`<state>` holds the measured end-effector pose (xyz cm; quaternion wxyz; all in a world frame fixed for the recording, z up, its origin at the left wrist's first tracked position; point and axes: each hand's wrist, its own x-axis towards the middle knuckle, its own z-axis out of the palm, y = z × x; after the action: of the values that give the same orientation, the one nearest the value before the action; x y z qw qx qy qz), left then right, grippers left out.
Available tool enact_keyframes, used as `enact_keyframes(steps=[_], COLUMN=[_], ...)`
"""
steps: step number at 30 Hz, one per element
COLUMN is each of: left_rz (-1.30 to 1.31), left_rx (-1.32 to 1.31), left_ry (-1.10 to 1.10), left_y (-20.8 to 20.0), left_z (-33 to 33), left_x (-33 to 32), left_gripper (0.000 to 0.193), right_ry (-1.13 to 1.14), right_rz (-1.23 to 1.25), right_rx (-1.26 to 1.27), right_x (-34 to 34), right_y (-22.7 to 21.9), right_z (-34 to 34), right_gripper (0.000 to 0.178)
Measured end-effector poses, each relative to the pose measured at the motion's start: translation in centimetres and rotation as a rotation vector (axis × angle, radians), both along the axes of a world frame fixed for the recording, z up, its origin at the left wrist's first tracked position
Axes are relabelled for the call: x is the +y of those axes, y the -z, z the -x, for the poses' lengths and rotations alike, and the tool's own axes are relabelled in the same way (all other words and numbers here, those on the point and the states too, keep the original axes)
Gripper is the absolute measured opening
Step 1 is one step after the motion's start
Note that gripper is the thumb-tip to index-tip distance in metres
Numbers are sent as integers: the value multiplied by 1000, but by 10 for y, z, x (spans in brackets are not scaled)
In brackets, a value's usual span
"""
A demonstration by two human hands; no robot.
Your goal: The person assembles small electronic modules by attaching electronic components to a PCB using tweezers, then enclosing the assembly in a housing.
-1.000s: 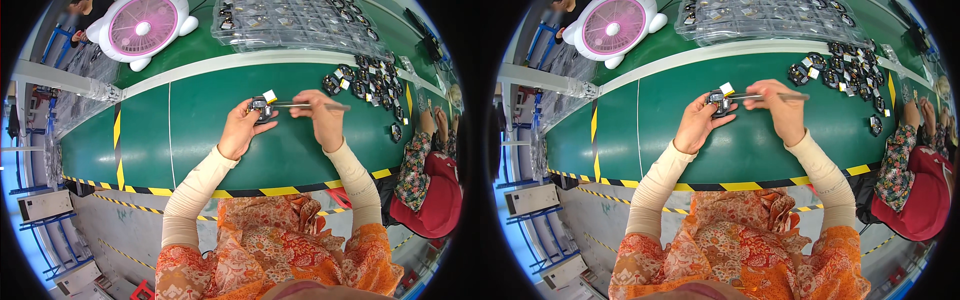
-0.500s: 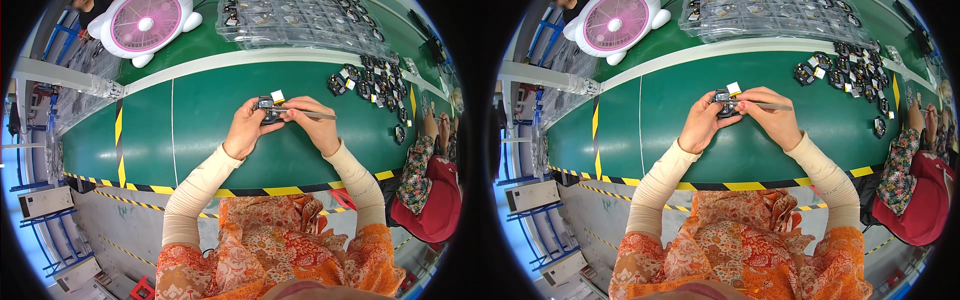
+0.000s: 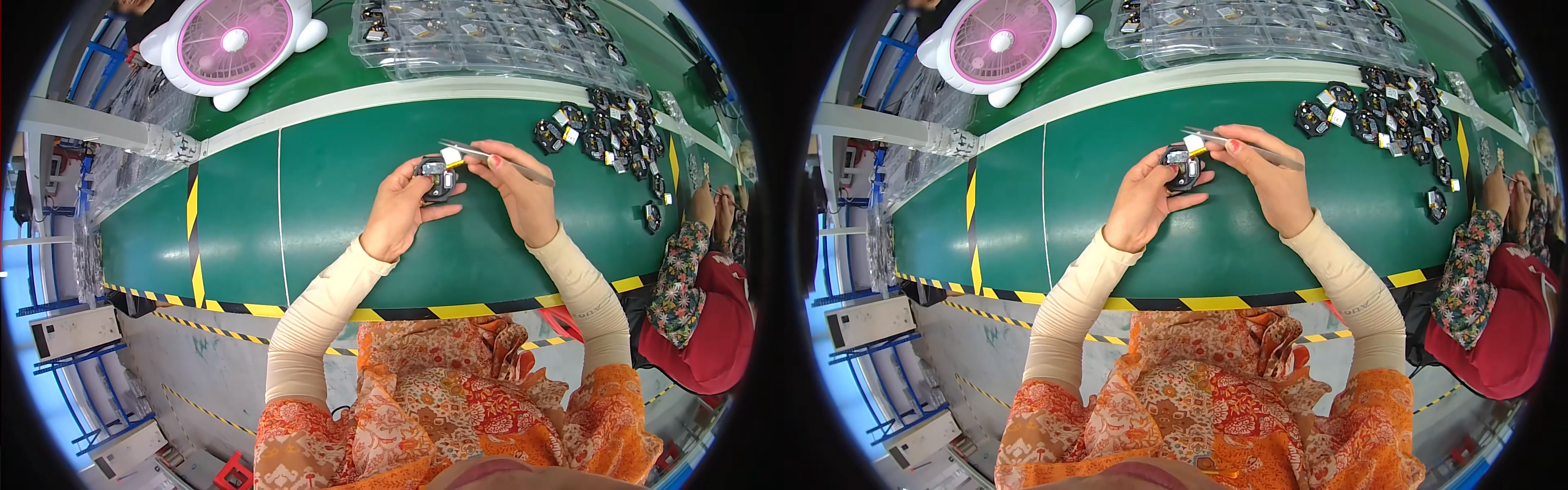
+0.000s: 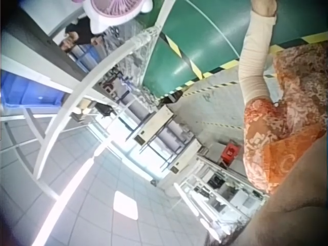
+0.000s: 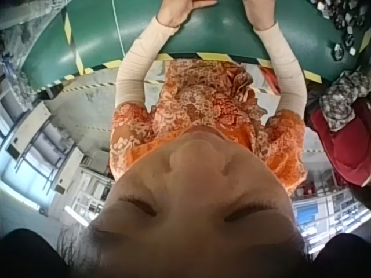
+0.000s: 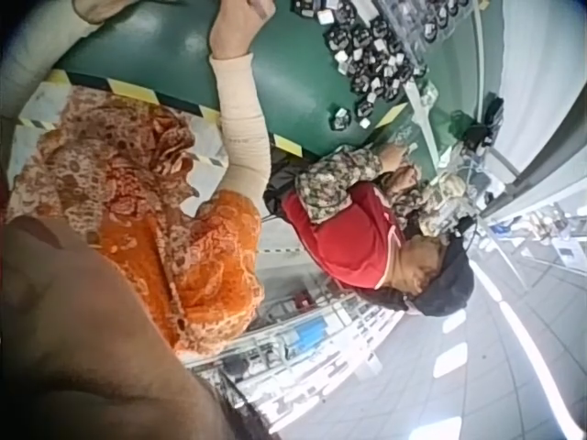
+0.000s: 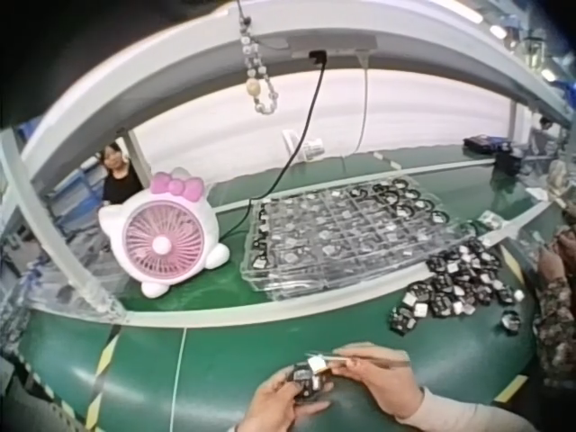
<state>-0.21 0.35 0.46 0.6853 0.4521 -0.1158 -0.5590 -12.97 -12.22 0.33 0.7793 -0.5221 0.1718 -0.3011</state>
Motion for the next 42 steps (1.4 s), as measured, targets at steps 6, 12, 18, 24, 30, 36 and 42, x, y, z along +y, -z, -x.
enact_keyframes(steps=[6,12,18,24,30,36,42], left_rz=[24,37,28,-37,-53,-42,-24], left_rx=[14,36,-2,-87,-40,-21,6], left_ry=[-14,-11,-39,-25,-49,-47,-51], left_y=[2,1,-1,-5,3,3,3], left_z=[-1,0,2,1,-1,-2,-3], left_x=[2,-1,0,1,-1,-1,0], left_gripper=[30,30,29,26,24,23,23], right_ry=[-121,-84,-93,-76,-96,-82,-44], right_rz=[133,75,93,123,90,46,50], right_rx=[94,65,75,58,47,48,57], right_x=[7,6,7,7,6,11,9], right_y=[0,2,3,2,2,3,3], right_z=[1,0,0,-1,-1,-4,-3], right_gripper=[21,19,19,19,19,19,19])
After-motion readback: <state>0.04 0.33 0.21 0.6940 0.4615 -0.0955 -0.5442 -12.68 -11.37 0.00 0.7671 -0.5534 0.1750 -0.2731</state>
